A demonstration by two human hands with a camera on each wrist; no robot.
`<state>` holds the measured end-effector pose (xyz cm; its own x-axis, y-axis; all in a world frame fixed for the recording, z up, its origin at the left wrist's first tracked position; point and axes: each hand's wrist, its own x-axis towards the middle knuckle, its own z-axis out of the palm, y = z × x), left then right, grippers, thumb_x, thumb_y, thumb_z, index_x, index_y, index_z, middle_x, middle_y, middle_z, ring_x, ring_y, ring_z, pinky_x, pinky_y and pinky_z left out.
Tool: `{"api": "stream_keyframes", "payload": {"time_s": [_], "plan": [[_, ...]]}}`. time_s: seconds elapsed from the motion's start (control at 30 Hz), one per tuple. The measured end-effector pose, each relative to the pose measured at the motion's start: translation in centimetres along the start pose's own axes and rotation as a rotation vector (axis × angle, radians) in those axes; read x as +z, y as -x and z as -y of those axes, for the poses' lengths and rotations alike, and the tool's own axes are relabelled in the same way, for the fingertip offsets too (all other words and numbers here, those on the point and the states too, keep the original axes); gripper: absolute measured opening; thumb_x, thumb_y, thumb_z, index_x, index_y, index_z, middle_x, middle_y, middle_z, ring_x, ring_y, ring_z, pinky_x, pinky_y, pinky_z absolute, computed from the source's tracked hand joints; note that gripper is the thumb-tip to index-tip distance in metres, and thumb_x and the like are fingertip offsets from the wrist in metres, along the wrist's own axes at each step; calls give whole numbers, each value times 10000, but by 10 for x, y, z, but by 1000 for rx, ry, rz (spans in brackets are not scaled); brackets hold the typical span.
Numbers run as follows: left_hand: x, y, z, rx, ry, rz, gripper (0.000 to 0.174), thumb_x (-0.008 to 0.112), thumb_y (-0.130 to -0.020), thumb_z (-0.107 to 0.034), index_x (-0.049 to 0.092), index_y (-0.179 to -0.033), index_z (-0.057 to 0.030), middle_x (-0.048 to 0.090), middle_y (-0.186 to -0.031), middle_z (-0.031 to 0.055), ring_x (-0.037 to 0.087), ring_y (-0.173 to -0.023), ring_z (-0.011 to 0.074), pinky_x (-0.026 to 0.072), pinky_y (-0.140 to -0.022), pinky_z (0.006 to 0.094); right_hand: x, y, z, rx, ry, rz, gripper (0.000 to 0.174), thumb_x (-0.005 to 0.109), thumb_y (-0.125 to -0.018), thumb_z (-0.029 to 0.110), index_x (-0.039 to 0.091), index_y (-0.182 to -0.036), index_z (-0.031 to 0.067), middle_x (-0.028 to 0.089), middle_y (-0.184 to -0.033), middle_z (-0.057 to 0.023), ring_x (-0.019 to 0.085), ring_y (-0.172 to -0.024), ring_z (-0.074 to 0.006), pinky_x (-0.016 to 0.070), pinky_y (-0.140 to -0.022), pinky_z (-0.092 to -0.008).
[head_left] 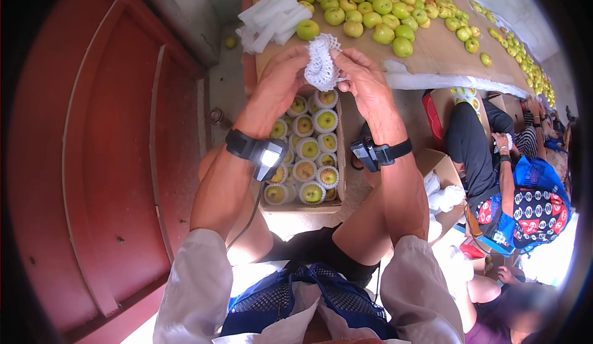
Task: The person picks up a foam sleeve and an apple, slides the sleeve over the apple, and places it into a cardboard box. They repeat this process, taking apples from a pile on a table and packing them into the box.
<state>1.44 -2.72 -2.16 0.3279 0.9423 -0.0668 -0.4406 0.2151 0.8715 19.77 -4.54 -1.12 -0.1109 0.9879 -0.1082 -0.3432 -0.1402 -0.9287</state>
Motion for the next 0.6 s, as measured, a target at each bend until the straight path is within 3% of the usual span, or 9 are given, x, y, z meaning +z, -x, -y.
{"api": "stream_keyframes", "payload": {"time_s": [0.1, 0.2, 0.3, 0.4, 0.5, 0.6], "plan": [[5, 2, -3, -33, -87, -100, 269, 558, -1035, -179, 642, -1220, -3, 698, -1136, 83, 680, -1054, 170, 565, -885, 323, -2, -1, 1, -8, 11, 4, 197, 707, -979, 234, 678, -1057, 56, 642, -902, 31, 518, -734, -39, 353, -566, -202], [10, 2, -7, 22, -187, -182, 346, 537, -1062, -253, 623, -1307, -24, 652, -1283, 82, 624, -1175, 177, 508, -1007, 357, -5, -2, 0, -16, 14, -22, 195, 711, -977, 241, 682, -1061, 68, 652, -916, 38, 537, -754, -38, 361, -583, -203], [19, 7, -14, 119, -339, -196, 407, 568, -1044, -292, 608, -1330, -6, 639, -1307, 99, 601, -1206, 181, 488, -1029, 360, -8, -4, 3, -12, 0, -60, 194, 722, -969, 240, 685, -1056, 72, 650, -913, 41, 533, -753, -35, 361, -583, -202], [19, 6, -17, 216, -668, -204, 441, 663, -976, -262, 613, -1312, 18, 676, -1229, 119, 644, -1098, 183, 509, -968, 323, -9, -8, 8, -27, -30, -95, 236, 744, -947, 232, 677, -1059, 35, 631, -904, 18, 504, -722, -41, 348, -558, -199], [19, 10, -21, 186, -686, -167, 399, 695, -950, -210, 637, -1274, 14, 661, -1263, 107, 618, -1168, 180, 485, -1014, 337, -11, -11, 6, -45, -10, -110, 268, 762, -929, 232, 677, -1062, 16, 626, -891, 8, 497, -704, -43, 347, -547, -201], [1, 1, -10, 275, -793, -168, 360, 727, -913, -133, 657, -1235, 12, 678, -1207, 110, 643, -1094, 178, 523, -945, 324, -9, -12, 2, -72, 39, -117, 278, 772, -918, 235, 683, -1056, 12, 637, -882, 8, 513, -706, -42, 363, -556, -205]]}}
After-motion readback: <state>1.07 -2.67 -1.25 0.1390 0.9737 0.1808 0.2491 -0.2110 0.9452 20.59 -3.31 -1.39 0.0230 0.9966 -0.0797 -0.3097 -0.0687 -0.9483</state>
